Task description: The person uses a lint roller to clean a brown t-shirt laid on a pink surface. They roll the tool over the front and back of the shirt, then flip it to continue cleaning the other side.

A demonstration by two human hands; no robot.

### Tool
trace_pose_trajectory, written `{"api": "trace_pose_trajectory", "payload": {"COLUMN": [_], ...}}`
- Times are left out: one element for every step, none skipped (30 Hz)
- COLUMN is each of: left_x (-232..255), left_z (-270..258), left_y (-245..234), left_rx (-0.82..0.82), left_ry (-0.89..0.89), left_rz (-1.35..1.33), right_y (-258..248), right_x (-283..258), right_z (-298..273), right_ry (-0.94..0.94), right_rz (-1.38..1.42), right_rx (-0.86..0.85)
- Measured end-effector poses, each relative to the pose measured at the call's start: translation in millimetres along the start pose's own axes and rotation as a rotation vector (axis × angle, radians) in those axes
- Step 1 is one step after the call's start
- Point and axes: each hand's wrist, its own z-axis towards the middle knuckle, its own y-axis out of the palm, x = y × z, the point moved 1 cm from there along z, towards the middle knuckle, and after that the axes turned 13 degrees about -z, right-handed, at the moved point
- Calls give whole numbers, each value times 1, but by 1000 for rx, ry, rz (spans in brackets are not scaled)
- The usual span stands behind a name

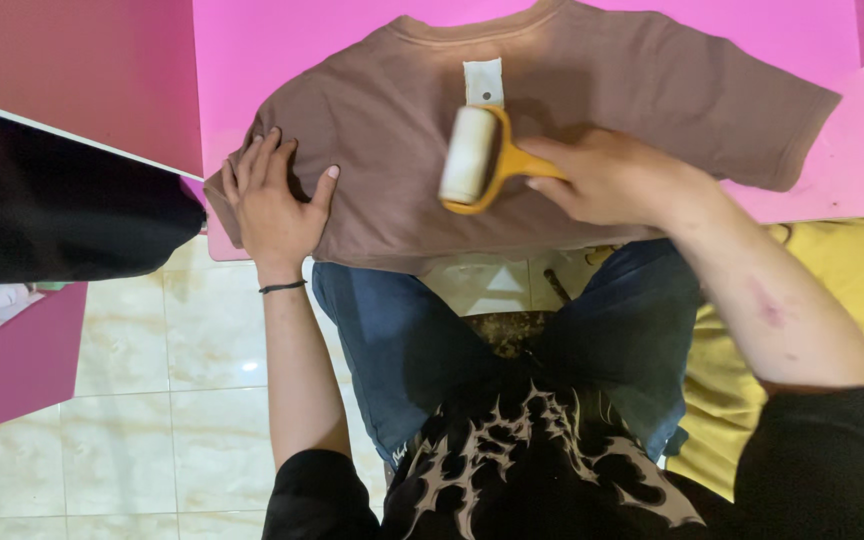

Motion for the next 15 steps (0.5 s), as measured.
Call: {"api": "trace_pose_trajectory", "payload": {"left_x": [-1,-2,-3,-4,-7,-9,-12,-15,-18,-21,-24,-26,-28,-30,-32], "left_z": [-1,-2,-2,-2,-1,-1,0,1,2,0,-2,-5,-12,-20,-27], "left_y": [0,0,1,2,2,2,1,-1,-5,-11,-19,-28,-36,-43,-51], "left_rx": [1,2,6,3,1,-2,1,3,8,27,49,70,93,116,141], "left_ry": [7,13,17,24,32,40,42,44,49,64,82,100,98,96,93], "left_rz": [-2,-4,-5,-9,-10,-12,-47,-82,-112,-127,-139,-152,-105,-57,-3], "right_y": [-3,-7,-12,-15,-18,-21,-23,-25,-24,-22,-19,-18,-18,-16,-15], "right_x": [8,19,31,43,53,63,72,78,82,83,82,79,73,64,53], "right_z": [-12,-27,-42,-57,-72,-85,-93,-101,-104,-102,-93,-84,-75,-61,-43], "right_ry": [42,84,168,255,312,367,415,463,508,455,402,348,220,96,-30], "right_rz": [5,11,36,60,-55,-172,-116,-63,-10,-17,-24,-32,-15,3,23], "right_rx": [-100,-200,-283,-362,-446,-530,-521,-512,-497,-482,-463,-443,-336,-223,-103]}}
